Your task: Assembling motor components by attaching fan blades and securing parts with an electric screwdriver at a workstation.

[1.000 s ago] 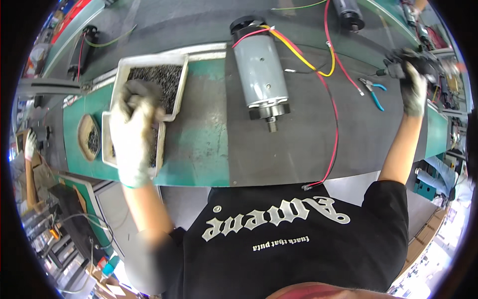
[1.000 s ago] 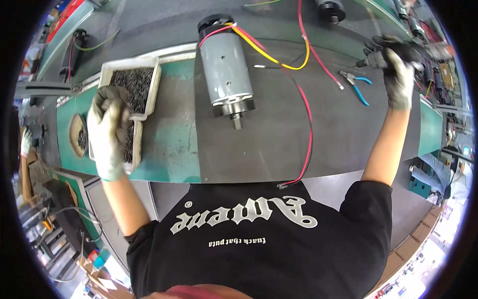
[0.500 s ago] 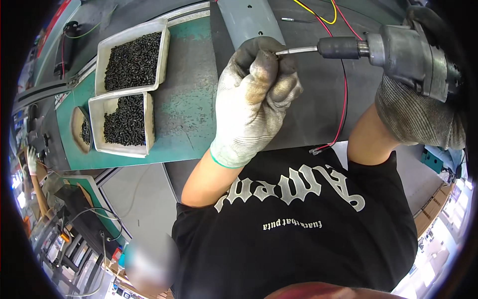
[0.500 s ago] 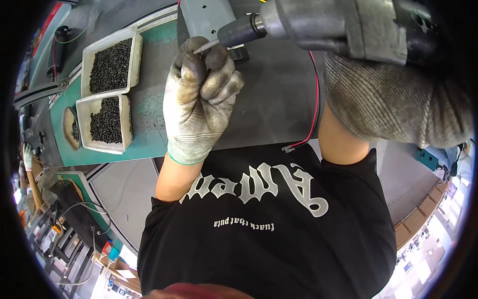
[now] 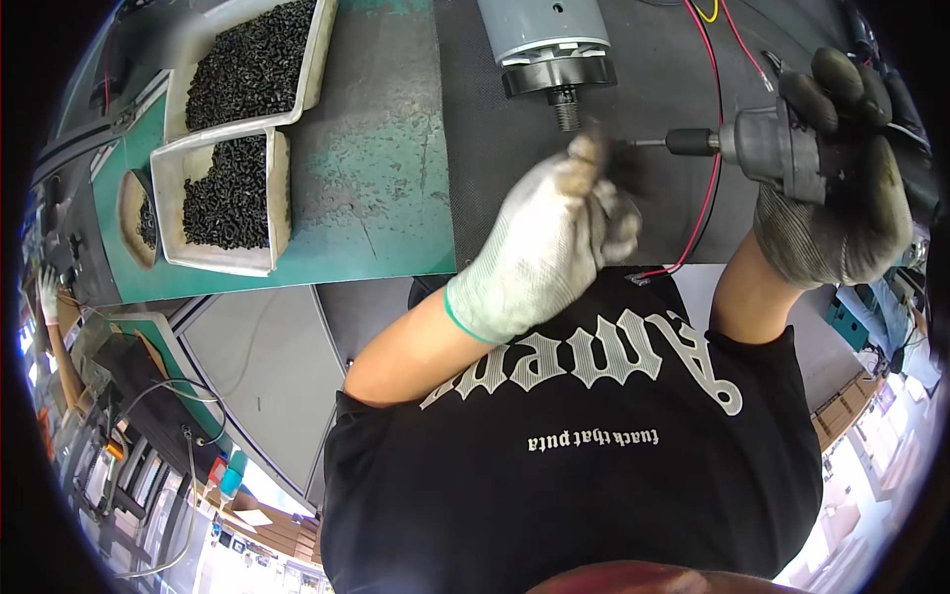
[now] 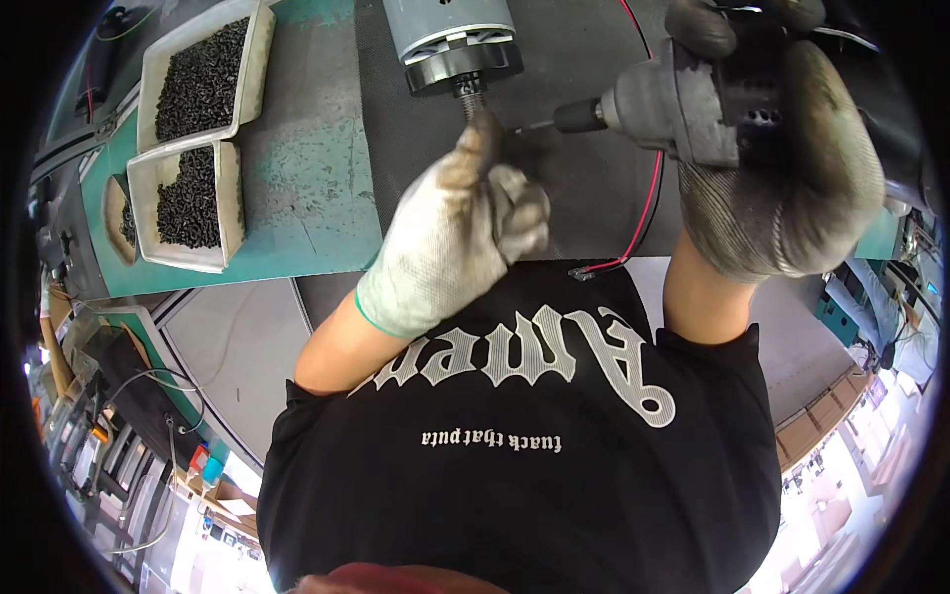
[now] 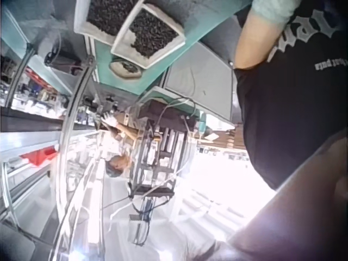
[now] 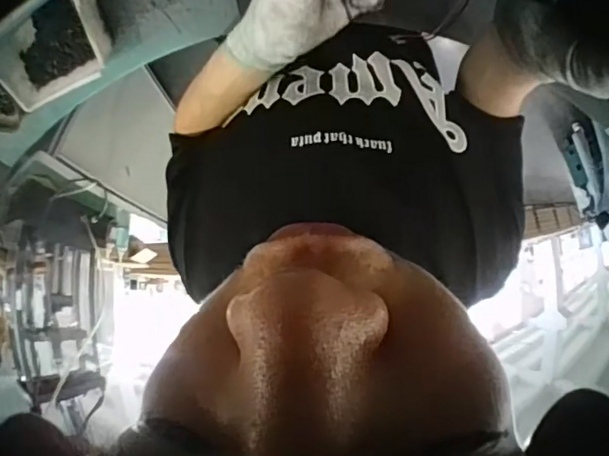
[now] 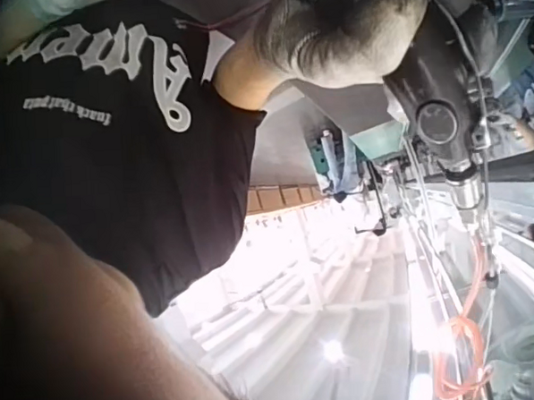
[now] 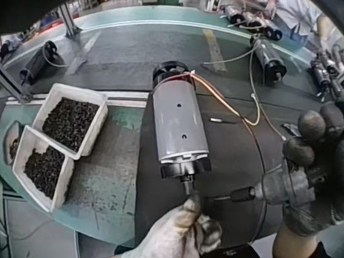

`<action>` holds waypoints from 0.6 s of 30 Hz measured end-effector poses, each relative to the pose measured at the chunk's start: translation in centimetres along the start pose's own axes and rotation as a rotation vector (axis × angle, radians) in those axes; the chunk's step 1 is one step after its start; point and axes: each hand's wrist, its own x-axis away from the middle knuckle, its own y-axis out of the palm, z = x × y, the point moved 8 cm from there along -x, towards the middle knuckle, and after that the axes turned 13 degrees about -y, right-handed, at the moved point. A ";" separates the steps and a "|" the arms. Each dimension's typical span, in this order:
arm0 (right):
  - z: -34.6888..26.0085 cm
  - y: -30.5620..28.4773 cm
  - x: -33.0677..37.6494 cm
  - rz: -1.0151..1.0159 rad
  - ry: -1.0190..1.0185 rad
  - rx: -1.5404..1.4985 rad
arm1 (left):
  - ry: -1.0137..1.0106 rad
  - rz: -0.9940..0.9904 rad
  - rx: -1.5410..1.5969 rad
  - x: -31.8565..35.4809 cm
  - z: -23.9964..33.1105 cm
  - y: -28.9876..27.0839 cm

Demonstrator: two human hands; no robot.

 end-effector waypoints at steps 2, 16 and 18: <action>-0.1 -0.5 -0.1 -0.018 0.048 -0.054 | 0.130 0.059 -0.020 -0.5 1.7 -0.6; 1.8 -0.8 0.7 -0.090 0.173 -0.110 | 0.298 0.558 -0.857 0.7 5.4 -0.2; 1.3 -0.7 0.8 -0.092 0.181 -0.089 | 0.345 0.523 -0.737 0.3 5.0 -0.5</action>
